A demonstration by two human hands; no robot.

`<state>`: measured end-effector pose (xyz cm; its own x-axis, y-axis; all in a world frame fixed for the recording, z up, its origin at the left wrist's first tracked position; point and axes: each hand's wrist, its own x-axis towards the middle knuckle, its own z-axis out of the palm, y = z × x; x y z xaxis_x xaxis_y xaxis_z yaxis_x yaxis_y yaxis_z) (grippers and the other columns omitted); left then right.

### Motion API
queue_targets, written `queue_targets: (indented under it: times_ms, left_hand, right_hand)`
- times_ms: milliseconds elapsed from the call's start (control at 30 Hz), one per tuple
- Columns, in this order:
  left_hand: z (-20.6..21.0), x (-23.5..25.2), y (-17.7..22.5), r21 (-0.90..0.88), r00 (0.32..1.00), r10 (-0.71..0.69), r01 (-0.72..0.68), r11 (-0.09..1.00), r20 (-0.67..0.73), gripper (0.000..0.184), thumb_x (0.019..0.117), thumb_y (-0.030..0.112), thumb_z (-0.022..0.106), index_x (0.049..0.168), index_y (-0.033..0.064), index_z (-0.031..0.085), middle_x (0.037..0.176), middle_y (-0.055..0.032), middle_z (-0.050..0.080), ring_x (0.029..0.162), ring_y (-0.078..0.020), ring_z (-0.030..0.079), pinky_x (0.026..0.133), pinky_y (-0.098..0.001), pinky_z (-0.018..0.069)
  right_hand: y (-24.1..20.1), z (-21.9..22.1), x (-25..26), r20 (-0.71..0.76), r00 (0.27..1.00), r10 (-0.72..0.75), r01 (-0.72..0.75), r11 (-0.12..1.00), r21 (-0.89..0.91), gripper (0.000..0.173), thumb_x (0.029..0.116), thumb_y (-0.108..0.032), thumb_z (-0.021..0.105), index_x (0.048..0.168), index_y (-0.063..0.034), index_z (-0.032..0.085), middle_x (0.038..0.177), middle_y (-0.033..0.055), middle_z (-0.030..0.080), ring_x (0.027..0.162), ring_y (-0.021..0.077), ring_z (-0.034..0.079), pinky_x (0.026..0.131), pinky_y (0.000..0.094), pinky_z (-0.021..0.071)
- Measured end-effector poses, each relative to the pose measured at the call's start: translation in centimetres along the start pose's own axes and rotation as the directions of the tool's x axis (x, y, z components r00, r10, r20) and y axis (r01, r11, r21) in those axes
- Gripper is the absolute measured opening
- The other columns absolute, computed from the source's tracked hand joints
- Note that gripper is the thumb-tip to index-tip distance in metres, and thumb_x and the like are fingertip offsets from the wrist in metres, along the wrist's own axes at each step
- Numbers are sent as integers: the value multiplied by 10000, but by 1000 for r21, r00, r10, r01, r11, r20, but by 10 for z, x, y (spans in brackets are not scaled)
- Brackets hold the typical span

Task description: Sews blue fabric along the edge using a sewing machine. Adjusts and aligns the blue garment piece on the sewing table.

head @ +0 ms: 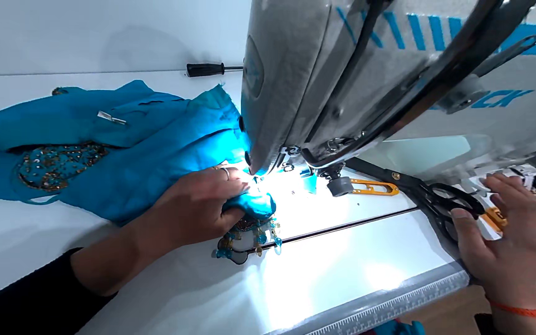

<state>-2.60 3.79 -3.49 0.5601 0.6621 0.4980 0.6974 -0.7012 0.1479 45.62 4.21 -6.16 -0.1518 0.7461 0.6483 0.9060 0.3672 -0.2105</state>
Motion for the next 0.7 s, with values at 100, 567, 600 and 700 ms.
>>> queue_targets:
  times_ms: [100,567,600,700]
  left_hand:
    - [0,0,0,7,1000,-6,6,1000,7,290,877,254,545,981,78,752,976,-83,729,950,-202,705,813,-326,564]
    - [1,-2,-1,-7,1000,-1,1,1000,28,295,892,277,521,947,119,764,1019,-61,742,978,-176,705,817,-316,566]
    - [1,-2,-1,-7,1000,-3,3,1000,31,289,889,278,523,939,124,763,1018,-56,741,975,-174,705,812,-314,567]
    - [1,-3,-1,-4,1000,-3,3,1000,23,292,882,276,526,949,130,771,989,-37,734,946,-157,699,787,-296,563]
  right_hand:
    - [-1,0,0,-8,1000,-10,10,1000,-19,613,986,-373,519,1405,75,518,1457,331,512,1404,463,458,1132,532,398]
    - [-6,1,1,-10,1000,22,-23,999,-39,473,1024,-281,470,1140,115,701,1219,297,693,1221,455,639,1054,547,483]
    - [-5,1,1,-15,1000,23,-23,999,-35,467,1025,-275,472,1140,114,703,1217,296,694,1219,450,642,1055,540,484]
    - [-5,2,0,-15,999,32,-32,999,-39,453,1035,-267,469,1158,97,709,1235,283,694,1233,442,638,1068,539,479]
